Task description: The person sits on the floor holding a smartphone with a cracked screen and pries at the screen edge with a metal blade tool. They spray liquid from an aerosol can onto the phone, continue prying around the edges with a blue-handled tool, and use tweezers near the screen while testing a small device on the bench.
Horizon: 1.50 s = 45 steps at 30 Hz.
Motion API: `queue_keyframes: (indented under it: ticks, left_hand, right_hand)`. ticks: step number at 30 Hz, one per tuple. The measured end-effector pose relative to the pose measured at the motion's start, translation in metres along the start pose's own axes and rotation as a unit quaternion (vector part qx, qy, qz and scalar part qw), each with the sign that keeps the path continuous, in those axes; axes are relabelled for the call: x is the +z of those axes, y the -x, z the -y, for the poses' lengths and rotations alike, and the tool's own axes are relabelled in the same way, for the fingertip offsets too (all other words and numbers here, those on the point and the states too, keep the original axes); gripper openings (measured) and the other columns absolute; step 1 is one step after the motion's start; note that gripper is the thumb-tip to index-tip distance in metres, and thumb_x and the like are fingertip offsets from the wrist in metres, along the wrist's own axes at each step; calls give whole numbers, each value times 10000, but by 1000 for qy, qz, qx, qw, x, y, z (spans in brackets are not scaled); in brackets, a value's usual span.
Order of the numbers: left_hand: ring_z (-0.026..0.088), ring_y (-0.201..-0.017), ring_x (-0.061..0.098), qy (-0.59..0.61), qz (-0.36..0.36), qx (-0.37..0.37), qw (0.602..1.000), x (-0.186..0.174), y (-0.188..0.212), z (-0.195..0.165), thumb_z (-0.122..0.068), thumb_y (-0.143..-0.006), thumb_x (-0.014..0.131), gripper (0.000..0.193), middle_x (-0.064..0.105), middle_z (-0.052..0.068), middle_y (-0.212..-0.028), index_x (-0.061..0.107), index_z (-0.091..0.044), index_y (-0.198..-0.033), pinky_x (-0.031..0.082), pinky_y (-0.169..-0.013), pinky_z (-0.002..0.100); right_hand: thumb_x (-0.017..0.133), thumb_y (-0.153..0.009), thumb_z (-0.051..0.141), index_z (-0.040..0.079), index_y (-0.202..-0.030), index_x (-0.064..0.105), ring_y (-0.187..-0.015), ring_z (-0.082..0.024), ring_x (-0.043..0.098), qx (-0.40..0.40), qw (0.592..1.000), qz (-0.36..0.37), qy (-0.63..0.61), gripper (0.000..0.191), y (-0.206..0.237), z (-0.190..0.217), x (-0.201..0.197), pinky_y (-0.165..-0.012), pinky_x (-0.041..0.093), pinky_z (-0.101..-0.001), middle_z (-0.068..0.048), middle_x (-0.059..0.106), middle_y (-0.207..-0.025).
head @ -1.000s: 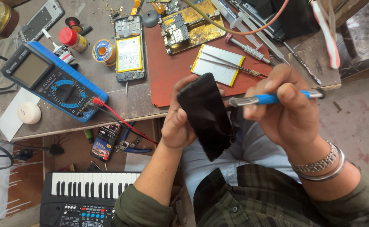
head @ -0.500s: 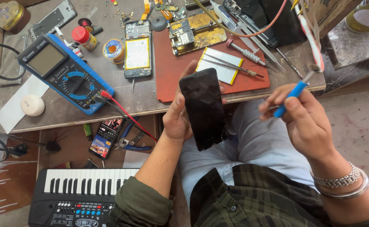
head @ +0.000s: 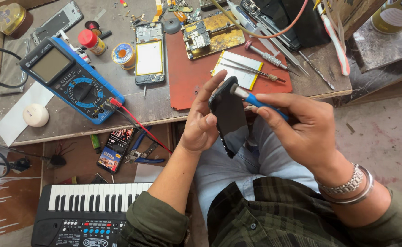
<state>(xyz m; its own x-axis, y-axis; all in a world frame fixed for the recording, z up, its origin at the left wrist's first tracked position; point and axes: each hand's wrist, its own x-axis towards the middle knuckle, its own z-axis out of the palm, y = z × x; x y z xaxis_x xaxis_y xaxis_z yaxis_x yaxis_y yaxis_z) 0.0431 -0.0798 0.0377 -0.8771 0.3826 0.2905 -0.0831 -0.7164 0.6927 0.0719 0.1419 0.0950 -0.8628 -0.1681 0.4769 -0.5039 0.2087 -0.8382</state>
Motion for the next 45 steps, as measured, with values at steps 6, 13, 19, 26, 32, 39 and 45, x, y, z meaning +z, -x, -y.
queue_keyframes:
  ticks: [6,13,19,26,32,39,45]
  left_hand:
    - [249,-1347,579,-44,-2,2,999,0,0,-2,-300,-868,851,971,570,163,-1440,350,28,-1633,452,-1200,402]
    - [266,-1260,616,-37,-4,-12,999,1,0,-1,-289,-834,874,993,593,157,-1374,357,10,-1627,488,-1144,406]
    - [224,-1357,563,-79,-12,1,997,1,-1,0,-312,-822,870,982,556,132,-1444,374,21,-1602,448,-1200,361]
    - [247,-1318,573,-73,-10,-11,997,2,-1,-1,-317,-814,871,1004,561,155,-1389,362,16,-1612,455,-1174,385]
    - [239,-1341,573,-86,-13,-5,996,1,-2,1,-333,-811,871,1006,555,133,-1423,361,14,-1606,462,-1190,387]
    - [252,-1324,589,-43,-24,-9,999,3,-1,0,-349,-832,871,1082,558,143,-1450,264,-5,-1659,465,-1186,398]
    - [290,-1285,593,50,-9,20,999,5,-6,-2,-352,-915,822,1085,557,169,-1401,152,-32,-1706,497,-1133,447]
  right_hand:
    - [730,-963,45,-27,-1205,729,-907,-133,780,11,999,16,37,252,-7,10,9,-751,587,-230,-122,789,-1011]
    - [746,-973,56,-14,-1195,741,-858,-136,744,26,999,-14,40,233,-5,5,8,-750,561,-239,-123,789,-997]
    - [723,-1000,45,-19,-1208,726,-958,-147,774,-2,1000,-16,12,218,-4,2,9,-843,597,-248,-120,785,-1044]
    - [724,-979,33,-20,-1193,728,-932,-151,772,-3,1000,6,18,221,-6,2,4,-810,587,-247,-122,787,-1032]
    - [706,-983,43,-19,-1204,718,-908,-121,762,33,995,52,-80,230,3,-9,3,-793,603,-233,-106,791,-1015]
    - [701,-963,106,-18,-1142,708,-584,-48,539,210,859,139,-445,217,17,-36,-20,-499,376,-186,-126,771,-890]
    - [724,-1029,84,44,-1204,619,-887,-21,567,68,993,-70,-62,208,7,-43,-27,-747,449,-170,-40,651,-1010]
